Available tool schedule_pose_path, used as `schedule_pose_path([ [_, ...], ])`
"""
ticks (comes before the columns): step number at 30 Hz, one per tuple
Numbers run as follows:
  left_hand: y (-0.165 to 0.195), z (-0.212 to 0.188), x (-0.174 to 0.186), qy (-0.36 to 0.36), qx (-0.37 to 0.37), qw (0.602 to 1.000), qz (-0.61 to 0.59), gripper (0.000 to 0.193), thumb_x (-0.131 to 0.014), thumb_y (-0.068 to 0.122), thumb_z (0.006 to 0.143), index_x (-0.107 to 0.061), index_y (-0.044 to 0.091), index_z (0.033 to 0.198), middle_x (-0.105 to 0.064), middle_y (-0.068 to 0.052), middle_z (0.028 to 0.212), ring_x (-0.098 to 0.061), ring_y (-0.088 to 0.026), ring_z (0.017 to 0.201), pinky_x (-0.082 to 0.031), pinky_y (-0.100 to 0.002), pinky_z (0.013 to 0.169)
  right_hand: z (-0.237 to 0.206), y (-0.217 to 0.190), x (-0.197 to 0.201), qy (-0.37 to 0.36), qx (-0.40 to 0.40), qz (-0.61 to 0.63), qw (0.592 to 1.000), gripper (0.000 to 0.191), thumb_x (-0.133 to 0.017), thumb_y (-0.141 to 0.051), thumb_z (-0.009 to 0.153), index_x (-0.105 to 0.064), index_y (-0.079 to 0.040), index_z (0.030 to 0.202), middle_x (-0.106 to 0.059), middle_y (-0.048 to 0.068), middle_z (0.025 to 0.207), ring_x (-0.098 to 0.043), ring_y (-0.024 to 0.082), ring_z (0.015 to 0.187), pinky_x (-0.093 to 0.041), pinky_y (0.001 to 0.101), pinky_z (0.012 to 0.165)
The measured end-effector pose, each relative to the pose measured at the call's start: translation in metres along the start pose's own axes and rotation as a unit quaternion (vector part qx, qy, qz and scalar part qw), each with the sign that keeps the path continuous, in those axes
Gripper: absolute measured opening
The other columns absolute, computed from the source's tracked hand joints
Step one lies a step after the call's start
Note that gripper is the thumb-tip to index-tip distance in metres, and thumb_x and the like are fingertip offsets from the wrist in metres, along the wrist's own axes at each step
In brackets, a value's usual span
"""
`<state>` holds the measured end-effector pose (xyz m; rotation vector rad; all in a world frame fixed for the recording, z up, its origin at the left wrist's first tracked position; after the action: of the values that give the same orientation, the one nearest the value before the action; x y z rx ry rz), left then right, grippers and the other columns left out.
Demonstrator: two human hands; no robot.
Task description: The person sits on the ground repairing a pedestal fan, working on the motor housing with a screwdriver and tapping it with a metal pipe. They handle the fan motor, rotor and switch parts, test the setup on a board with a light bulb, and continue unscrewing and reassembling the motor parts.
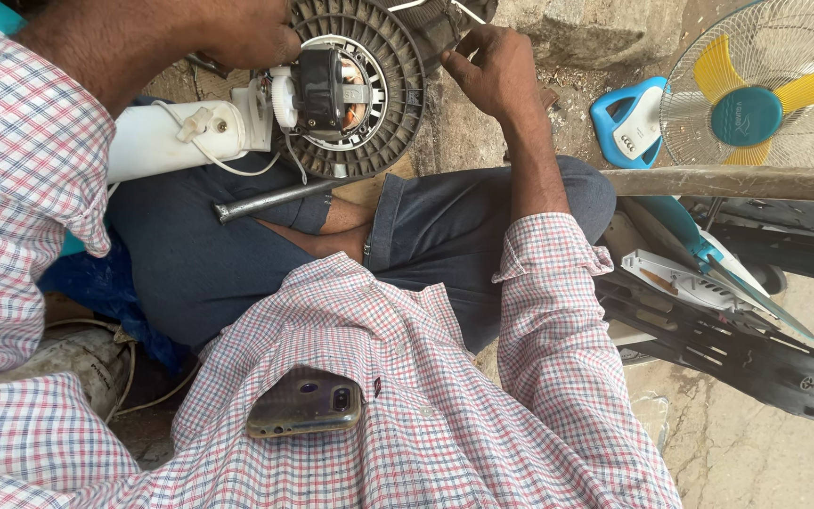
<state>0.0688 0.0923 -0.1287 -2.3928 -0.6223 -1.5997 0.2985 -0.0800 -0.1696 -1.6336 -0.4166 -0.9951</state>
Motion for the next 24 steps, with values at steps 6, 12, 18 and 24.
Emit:
schedule_pose_path([
  [6,-0.001,0.003,0.002,-0.002,-0.029,1.000,0.011,0.031,-0.071,0.032,0.100,-0.077,0.002,0.102,-0.069,-0.015,0.060,-0.064,-0.026,0.042,-0.052,-0.042,0.039,0.000,0.001,-0.001,-0.010,-0.006,0.001,1.000,0.028,-0.082,-0.031,0.091,-0.080,-0.003,0.096,-0.076,0.017,0.079,-0.075,0.023,0.070,-0.061,0.0371,0.065],
  [12,0.005,-0.001,0.009,-0.043,0.040,0.998,-0.003,0.032,-0.070,0.031,0.100,-0.077,0.000,0.104,-0.071,-0.019,0.061,-0.065,-0.028,0.041,-0.055,-0.044,0.036,0.000,-0.002,0.000,-0.015,-0.012,0.012,1.000,0.028,-0.083,-0.029,0.090,-0.080,-0.002,0.095,-0.077,0.016,0.081,-0.076,0.023,0.072,-0.060,0.0371,0.068],
  [18,0.010,-0.007,0.022,-0.016,0.064,0.997,-0.035,0.033,-0.070,0.031,0.098,-0.076,0.000,0.104,-0.069,-0.019,0.063,-0.064,-0.027,0.041,-0.054,-0.044,0.038,0.001,-0.004,-0.004,-0.027,-0.037,0.020,0.999,0.028,-0.083,-0.030,0.089,-0.079,-0.003,0.095,-0.076,0.016,0.081,-0.075,0.022,0.071,-0.059,0.0362,0.067],
  [24,0.005,-0.010,0.019,-0.016,0.033,0.999,-0.006,0.030,-0.068,0.029,0.099,-0.078,0.001,0.099,-0.071,-0.017,0.063,-0.064,-0.025,0.042,-0.054,-0.043,0.039,0.003,-0.002,-0.011,-0.036,-0.047,0.006,0.998,0.029,-0.084,-0.031,0.088,-0.079,-0.002,0.094,-0.075,0.016,0.079,-0.072,0.023,0.068,-0.057,0.0366,0.067],
])
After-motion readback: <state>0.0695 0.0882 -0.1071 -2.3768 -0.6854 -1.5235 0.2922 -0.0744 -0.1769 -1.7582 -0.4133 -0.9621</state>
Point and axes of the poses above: each hand's wrist, its own z-axis towards the middle knuckle, its own x-axis out of the back of the hand, y = z × x, the point moved 3 cm from there along z, towards the middle knuckle
